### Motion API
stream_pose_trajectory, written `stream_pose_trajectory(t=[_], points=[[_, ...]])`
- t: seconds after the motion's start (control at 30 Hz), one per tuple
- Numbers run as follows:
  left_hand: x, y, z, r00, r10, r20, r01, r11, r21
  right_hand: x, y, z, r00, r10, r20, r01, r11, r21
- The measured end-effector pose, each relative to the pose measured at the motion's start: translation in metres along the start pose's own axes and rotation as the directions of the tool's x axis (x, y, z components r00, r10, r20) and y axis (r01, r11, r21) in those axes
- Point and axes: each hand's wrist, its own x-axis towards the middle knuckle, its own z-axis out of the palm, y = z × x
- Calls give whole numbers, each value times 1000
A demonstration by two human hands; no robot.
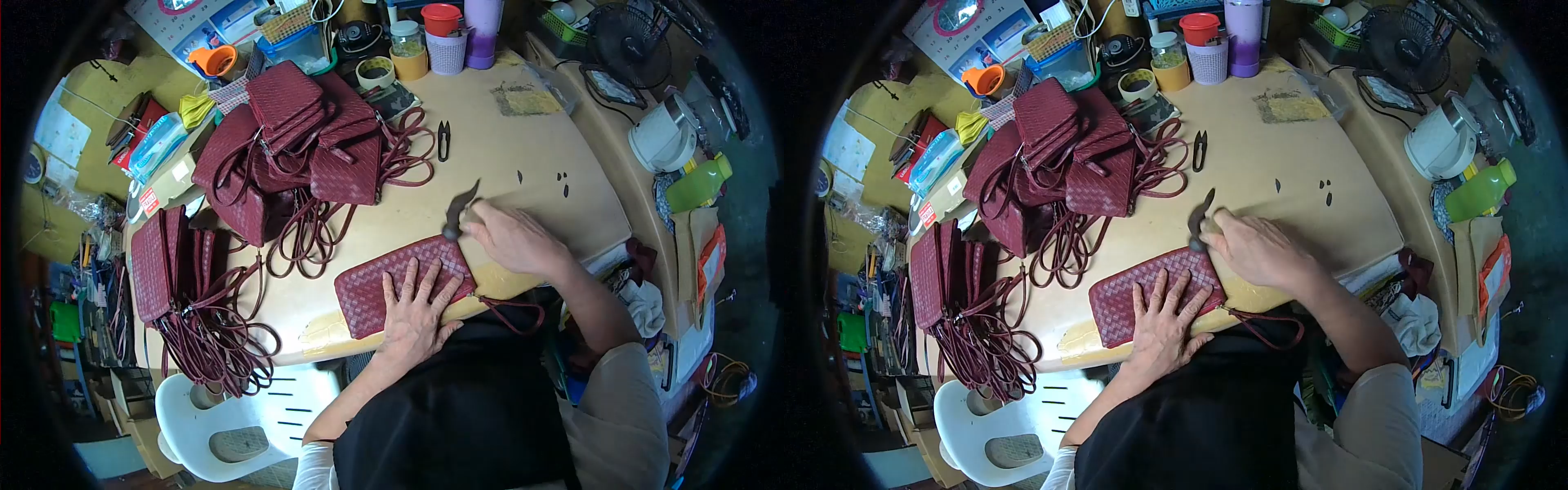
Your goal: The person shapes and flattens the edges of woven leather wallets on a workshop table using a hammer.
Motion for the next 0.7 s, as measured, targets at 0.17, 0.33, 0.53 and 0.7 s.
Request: stream_pose_trajectory(t=[0.17,0.33,0.53,0.7], points=[[-1,0,-1,999,28,38,-28,1000,5,2,-2,23,985,167,48,-159,977,-139],[-6,5,1,946,323,-18,-319,923,-217,6,-22,29,998,38,43,-31,989,-141],[-51,-22,18,944,38,-327,-129,957,-261,32,-45,2,987,-97,130,129,954,-269],[-51,-22,26,908,-49,-417,-90,947,-309,53,-82,44,956,-293,7,293,955,-35]])
